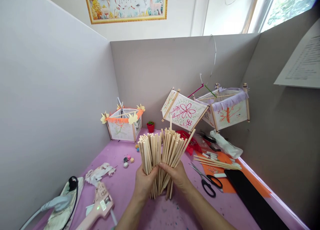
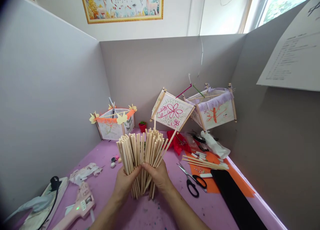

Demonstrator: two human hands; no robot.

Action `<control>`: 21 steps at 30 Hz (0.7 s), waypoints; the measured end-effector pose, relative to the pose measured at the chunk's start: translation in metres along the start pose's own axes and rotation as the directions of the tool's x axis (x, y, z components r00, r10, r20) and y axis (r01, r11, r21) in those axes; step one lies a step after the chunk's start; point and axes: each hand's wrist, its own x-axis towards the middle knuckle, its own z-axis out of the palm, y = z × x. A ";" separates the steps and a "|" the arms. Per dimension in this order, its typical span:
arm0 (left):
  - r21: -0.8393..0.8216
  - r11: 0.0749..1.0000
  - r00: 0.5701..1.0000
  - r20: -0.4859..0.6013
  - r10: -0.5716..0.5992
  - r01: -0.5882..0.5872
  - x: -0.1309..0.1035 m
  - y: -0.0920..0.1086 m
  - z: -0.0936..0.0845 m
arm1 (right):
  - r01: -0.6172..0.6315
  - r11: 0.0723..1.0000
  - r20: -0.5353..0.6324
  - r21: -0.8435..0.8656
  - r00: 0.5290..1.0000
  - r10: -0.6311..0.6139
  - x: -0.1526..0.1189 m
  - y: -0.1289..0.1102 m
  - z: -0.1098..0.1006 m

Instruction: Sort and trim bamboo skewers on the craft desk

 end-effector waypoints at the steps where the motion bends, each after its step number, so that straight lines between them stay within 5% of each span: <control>1: -0.009 1.000 1.000 0.010 0.003 -0.003 0.000 -0.001 0.000 | 0.014 1.000 0.006 -0.002 1.000 -0.014 -0.001 0.001 0.000; 9: -0.013 1.000 0.996 0.083 0.029 -0.028 0.000 -0.002 -0.005 | -0.021 1.000 0.200 0.016 0.980 0.018 -0.003 -0.006 -0.011; 16: 0.049 0.998 0.990 0.138 0.036 -0.043 -0.004 -0.001 -0.005 | 0.025 0.982 0.296 -0.189 0.955 0.033 -0.004 -0.024 -0.030; 19: 0.055 0.998 0.989 0.149 0.025 -0.034 -0.003 -0.003 -0.006 | -0.044 0.985 0.401 -0.169 0.909 0.109 -0.003 -0.035 -0.028; 21: 0.050 0.998 0.990 0.134 0.039 -0.046 -0.001 -0.006 -0.008 | -0.062 0.991 0.377 -0.117 0.920 0.102 -0.003 -0.038 -0.018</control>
